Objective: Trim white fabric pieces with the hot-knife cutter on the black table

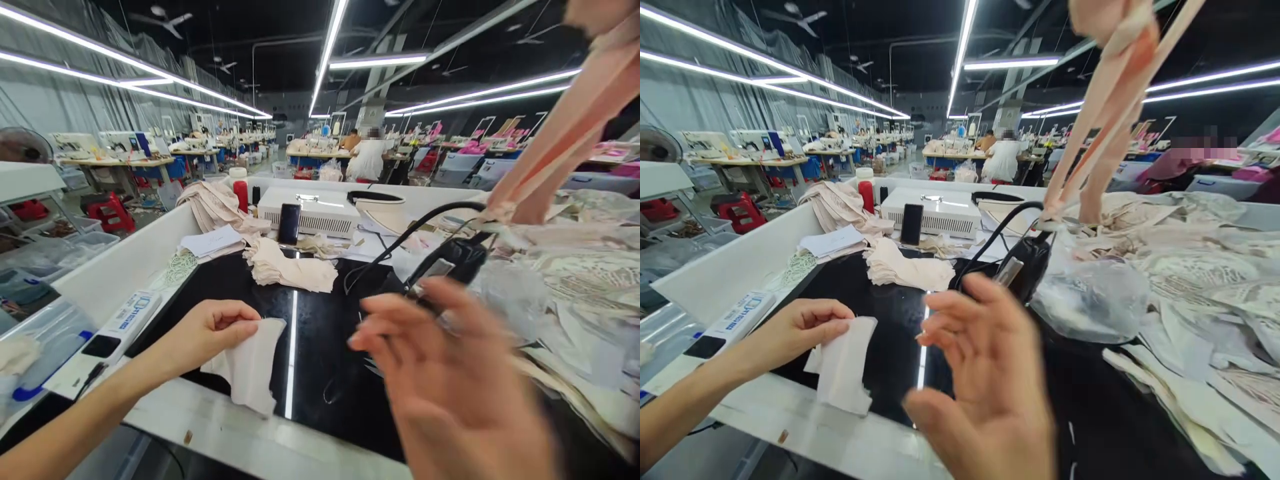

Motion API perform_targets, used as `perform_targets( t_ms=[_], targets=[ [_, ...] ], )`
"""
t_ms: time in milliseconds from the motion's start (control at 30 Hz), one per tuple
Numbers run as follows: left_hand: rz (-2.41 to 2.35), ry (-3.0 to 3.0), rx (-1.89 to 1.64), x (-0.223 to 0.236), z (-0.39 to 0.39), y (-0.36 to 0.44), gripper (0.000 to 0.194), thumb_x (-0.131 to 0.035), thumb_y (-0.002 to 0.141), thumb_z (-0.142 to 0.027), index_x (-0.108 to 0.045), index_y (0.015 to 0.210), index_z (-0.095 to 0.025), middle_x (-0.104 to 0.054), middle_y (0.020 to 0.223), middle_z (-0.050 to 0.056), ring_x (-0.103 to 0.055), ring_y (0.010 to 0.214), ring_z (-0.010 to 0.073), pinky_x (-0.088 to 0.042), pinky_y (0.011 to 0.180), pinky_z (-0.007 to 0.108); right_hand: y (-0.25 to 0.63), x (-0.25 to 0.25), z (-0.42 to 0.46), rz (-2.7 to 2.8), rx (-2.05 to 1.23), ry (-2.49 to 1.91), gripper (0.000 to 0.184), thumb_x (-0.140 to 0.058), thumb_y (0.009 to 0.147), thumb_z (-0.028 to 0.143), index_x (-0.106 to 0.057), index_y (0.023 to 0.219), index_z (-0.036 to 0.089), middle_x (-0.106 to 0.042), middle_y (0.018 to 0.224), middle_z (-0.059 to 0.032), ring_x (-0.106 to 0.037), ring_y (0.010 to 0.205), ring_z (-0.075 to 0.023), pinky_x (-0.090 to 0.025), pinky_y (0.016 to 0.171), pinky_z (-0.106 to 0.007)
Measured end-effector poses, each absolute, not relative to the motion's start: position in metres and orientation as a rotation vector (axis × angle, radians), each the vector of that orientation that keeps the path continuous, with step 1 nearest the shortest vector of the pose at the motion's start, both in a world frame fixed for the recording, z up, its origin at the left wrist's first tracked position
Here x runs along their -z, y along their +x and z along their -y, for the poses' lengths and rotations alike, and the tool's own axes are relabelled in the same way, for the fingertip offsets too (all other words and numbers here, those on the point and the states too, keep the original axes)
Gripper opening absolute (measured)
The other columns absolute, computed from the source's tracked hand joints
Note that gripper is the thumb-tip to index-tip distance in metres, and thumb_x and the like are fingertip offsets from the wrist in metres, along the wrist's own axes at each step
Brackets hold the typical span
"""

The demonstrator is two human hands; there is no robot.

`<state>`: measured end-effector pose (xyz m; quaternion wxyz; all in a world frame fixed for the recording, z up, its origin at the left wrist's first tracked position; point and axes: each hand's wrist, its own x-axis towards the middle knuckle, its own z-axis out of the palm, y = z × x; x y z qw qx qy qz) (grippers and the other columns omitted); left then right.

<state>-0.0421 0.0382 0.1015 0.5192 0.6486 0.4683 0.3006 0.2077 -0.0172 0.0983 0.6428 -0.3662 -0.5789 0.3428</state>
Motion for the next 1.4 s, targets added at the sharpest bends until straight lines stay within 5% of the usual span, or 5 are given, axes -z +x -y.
perform_targets(
  t_ms=[200,400,700,1167,1400],
  targets=[
    [-1.027,1.537,-0.752,-0.107,-0.023,-0.030,0.036,-0.066,0.086,-0.050,-0.070,0.092,-0.015,-0.061,0.077,0.000,-0.048,0.067,0.0113,-0.035,0.061,0.021,0.172,-0.043,-0.004,1.316,-1.336,-0.929,0.094,-0.085,0.065,0.056,-0.044,0.145,0.025,-0.064,0.127,-0.0109,-0.058,0.121,-0.0291,-0.038,0.110,-0.047],
    [-1.046,1.574,-0.806,-0.105,-0.013,-0.024,0.044,-0.067,0.083,-0.057,-0.067,0.089,-0.013,-0.059,0.076,0.000,-0.046,0.068,0.0115,-0.034,0.061,0.021,0.149,-0.026,0.006,1.360,-1.813,-0.692,0.050,-0.085,0.068,0.055,-0.075,0.095,0.014,-0.070,0.084,-0.0051,-0.061,0.075,-0.0170,-0.047,0.075,-0.028],
    [-1.122,1.655,-0.817,-0.095,-0.004,-0.025,0.048,-0.064,0.080,-0.062,-0.060,0.078,-0.014,-0.050,0.067,-0.003,-0.041,0.060,0.0105,-0.030,0.052,0.020,0.140,-0.019,0.010,1.456,-1.760,-0.808,0.062,-0.078,0.062,0.071,-0.066,0.081,0.013,-0.050,0.060,0.0035,-0.035,0.043,-0.0048,-0.029,0.040,-0.020],
    [-1.298,1.730,-0.740,-0.085,-0.003,-0.043,0.050,-0.050,0.087,-0.064,-0.052,0.071,-0.017,-0.044,0.062,-0.004,-0.036,0.053,0.0097,-0.028,0.045,0.019,0.135,-0.043,0.015,1.730,-1.836,-0.682,0.032,-0.073,0.072,0.042,-0.063,0.077,0.012,-0.050,0.071,0.0005,-0.042,0.068,-0.0116,-0.033,0.063,-0.022],
    [-1.344,2.164,-0.865,-0.101,-0.029,-0.049,0.040,-0.047,0.096,-0.046,-0.064,0.075,-0.016,-0.056,0.070,-0.001,-0.051,0.065,0.0134,-0.038,0.058,0.021,0.148,-0.037,-0.018,2.094,-1.196,-0.913,0.033,-0.051,0.093,0.036,-0.056,0.066,0.017,-0.045,0.057,0.0040,-0.040,0.053,-0.0097,-0.033,0.054,-0.021]
  ],
)
